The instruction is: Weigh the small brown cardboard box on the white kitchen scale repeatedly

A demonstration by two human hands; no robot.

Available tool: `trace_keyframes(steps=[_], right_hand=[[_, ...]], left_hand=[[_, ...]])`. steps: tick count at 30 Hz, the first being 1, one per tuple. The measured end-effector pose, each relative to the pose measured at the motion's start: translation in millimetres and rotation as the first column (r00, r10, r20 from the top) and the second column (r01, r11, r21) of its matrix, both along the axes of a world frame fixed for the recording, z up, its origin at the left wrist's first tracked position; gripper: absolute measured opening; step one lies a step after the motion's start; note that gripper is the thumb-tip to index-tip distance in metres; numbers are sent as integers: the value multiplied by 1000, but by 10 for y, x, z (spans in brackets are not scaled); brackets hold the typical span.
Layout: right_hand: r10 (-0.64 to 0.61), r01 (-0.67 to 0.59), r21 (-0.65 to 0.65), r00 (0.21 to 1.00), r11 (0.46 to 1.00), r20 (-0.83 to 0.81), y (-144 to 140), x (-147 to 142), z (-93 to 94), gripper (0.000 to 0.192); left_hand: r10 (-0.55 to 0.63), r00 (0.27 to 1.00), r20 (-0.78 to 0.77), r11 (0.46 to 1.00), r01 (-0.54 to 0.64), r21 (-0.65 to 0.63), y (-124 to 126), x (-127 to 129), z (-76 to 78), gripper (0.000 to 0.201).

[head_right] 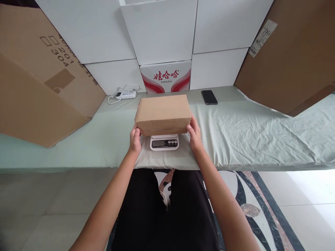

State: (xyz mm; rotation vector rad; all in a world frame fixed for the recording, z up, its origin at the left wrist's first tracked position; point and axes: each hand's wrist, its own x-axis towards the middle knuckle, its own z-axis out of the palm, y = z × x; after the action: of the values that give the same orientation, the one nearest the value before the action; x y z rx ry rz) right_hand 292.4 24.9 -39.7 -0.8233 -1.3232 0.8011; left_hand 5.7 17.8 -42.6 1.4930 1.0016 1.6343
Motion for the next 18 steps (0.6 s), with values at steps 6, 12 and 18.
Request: trace_keyframes(steps=[6, 12, 18], right_hand=[[-38, 37, -49, 999, 998, -33, 13, 41, -38, 83], [-38, 34, -63, 998, 997, -51, -71, 47, -29, 83], [7, -2, -57, 996, 998, 91, -127, -23, 279, 89]], left_hand=[[8, 1000, 21, 1000, -8, -8, 10, -23, 17, 77], [106, 989, 105, 994, -103, -33, 41, -79, -53, 83], [-12, 999, 39, 1000, 12, 1, 86, -49, 92, 71]])
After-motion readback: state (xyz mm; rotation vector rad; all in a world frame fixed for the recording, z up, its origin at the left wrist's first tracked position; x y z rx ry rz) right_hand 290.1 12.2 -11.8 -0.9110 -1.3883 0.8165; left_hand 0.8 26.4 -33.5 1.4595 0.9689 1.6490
